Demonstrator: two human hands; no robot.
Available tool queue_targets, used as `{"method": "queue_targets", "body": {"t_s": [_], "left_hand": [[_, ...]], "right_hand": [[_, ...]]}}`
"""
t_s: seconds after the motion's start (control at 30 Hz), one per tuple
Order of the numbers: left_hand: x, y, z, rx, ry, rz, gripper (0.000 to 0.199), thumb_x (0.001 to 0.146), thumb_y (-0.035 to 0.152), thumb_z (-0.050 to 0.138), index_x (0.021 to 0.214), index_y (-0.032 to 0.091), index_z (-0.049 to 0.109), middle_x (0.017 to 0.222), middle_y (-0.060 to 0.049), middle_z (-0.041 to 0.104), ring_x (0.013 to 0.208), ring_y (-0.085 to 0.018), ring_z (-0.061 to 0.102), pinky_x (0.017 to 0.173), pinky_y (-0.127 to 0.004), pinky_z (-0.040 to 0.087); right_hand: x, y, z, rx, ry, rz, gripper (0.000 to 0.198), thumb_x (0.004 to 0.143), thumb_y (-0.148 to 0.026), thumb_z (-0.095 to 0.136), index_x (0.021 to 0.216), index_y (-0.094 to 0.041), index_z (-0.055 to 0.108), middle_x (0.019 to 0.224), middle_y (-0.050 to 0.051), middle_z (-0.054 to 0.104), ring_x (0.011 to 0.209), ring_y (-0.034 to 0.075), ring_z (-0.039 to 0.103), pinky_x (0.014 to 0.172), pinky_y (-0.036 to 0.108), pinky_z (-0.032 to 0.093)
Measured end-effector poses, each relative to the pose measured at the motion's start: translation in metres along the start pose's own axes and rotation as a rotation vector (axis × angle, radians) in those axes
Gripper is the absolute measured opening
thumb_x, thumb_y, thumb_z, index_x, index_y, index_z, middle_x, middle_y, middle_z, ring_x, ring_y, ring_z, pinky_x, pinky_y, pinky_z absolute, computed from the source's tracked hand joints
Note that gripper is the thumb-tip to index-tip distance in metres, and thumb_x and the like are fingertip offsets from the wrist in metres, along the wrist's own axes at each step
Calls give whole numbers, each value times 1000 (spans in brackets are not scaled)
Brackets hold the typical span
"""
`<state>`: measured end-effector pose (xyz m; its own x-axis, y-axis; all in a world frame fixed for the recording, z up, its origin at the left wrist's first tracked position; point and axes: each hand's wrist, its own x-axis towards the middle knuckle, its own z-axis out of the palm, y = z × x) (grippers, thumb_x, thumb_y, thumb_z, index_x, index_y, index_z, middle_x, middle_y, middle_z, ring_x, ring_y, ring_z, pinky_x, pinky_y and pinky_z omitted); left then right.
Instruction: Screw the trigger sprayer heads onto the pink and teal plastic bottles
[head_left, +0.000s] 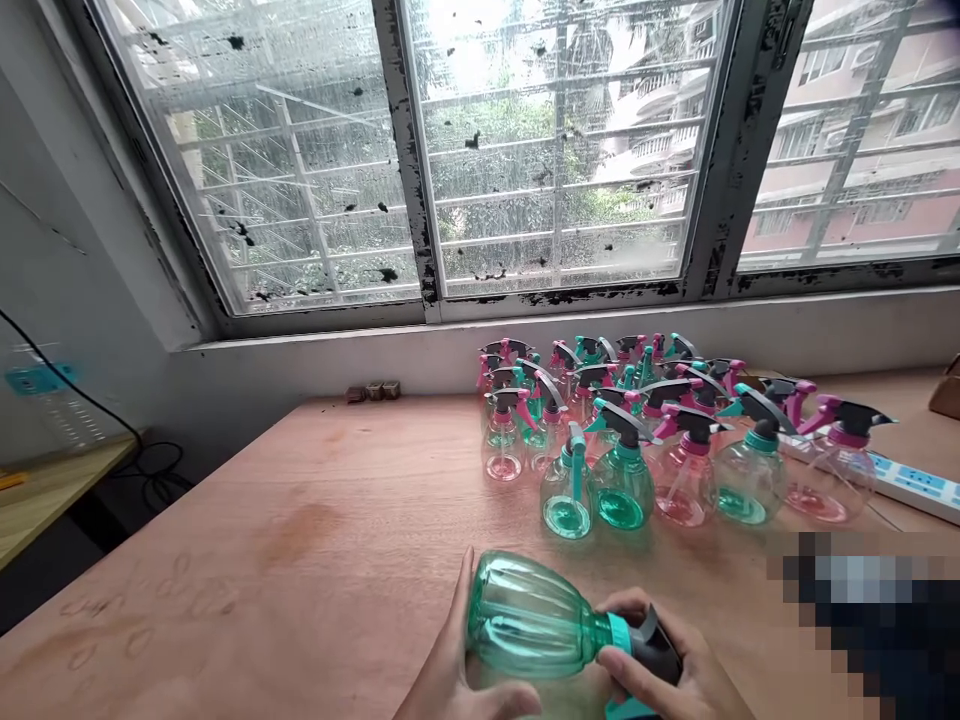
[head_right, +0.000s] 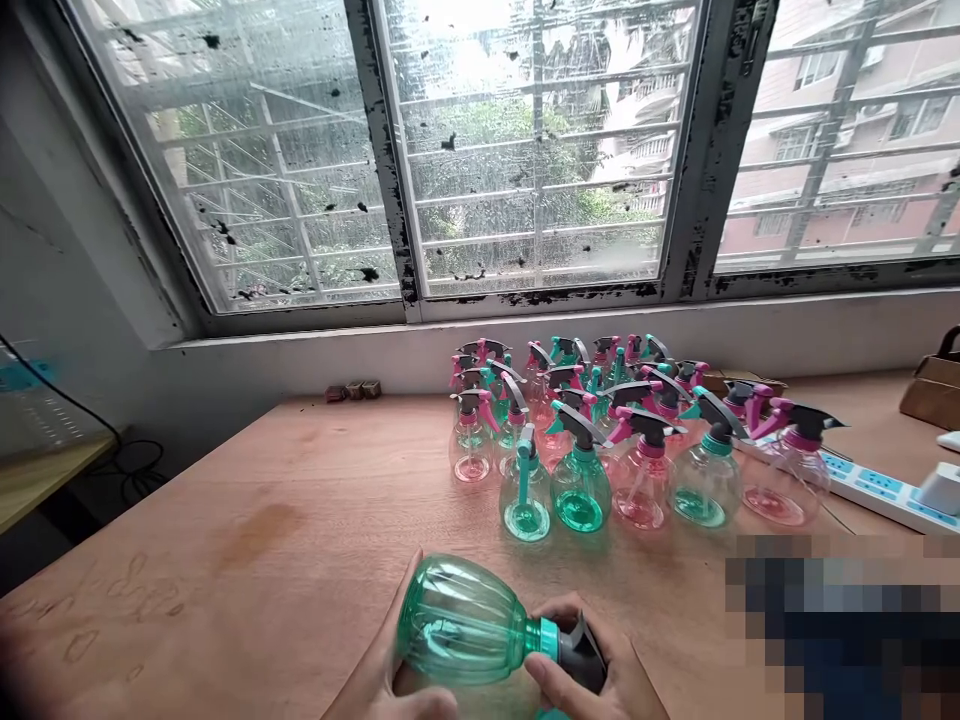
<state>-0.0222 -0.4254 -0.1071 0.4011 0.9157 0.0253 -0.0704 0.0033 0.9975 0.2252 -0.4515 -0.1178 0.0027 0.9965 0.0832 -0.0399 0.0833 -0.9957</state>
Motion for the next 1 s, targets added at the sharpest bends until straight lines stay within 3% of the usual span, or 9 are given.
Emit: {"method": "queue_targets", "body": {"t_s": [0.1, 0.2, 0.4, 0.57, 0.77, 0.9, 1.0], "left_hand": [[-3, 19, 4, -75, -43, -44, 111, 76, 51, 79, 158, 22, 9, 160, -14, 33, 147, -38, 29, 122, -50, 21], [-3, 29, 6, -8, -91, -35, 85, 83, 37, 78, 153, 25, 32, 156, -11, 42, 144, -36, 35, 120, -48, 28], [-4, 16, 3, 101, -41, 8, 98, 84, 29, 76, 156, 38, 9, 168, 1, 11, 151, -29, 19, 125, -44, 16], [-4, 18, 5, 115, -10, -40, 112, 82, 36, 78, 157, 30, -5, 167, -7, 13, 152, -30, 15, 125, -46, 13], [-3, 26, 7, 68, -92, 16, 94, 86, 28, 75, 157, 28, 14, 158, -10, 39, 146, -33, 32, 121, -48, 27], [-4, 20, 6, 63, -73, 33, 95, 88, 27, 73, 156, 37, 8, 162, -5, 28, 146, -32, 33, 122, -48, 25], [-6, 18, 5, 57, -59, 13, 102, 86, 28, 75, 156, 38, 2, 164, -6, 23, 146, -32, 31, 123, -49, 19]], "right_hand": [[-1, -4, -2, -7, -23, -14, 27, 79, -46, 75, 92, -22, 70, 73, -2, 67, 63, 19, 64, 59, 29, 53], [-2, -10, -3, -3, -46, -10, 23, 83, -41, 74, 92, -21, 68, 69, -3, 66, 62, 18, 65, 61, 29, 54], [-3, -18, -4, 26, -55, -4, 24, 84, -39, 74, 96, -20, 66, 67, -4, 65, 61, 16, 64, 60, 28, 55], [-4, -23, -4, 18, -94, -4, 23, 83, -36, 75, 97, -20, 65, 75, -5, 62, 64, 16, 65, 62, 28, 56], [-4, -20, -5, 23, -83, -2, 25, 84, -39, 73, 97, -19, 64, 68, -4, 64, 62, 18, 65, 62, 31, 55], [-5, -17, -5, 20, -73, -13, 27, 83, -40, 74, 97, -19, 64, 64, -3, 66, 61, 18, 65, 61, 31, 55], [-5, -18, -4, 22, -82, -12, 26, 83, -40, 74, 96, -19, 65, 66, -3, 66, 61, 18, 65, 61, 31, 56]]}}
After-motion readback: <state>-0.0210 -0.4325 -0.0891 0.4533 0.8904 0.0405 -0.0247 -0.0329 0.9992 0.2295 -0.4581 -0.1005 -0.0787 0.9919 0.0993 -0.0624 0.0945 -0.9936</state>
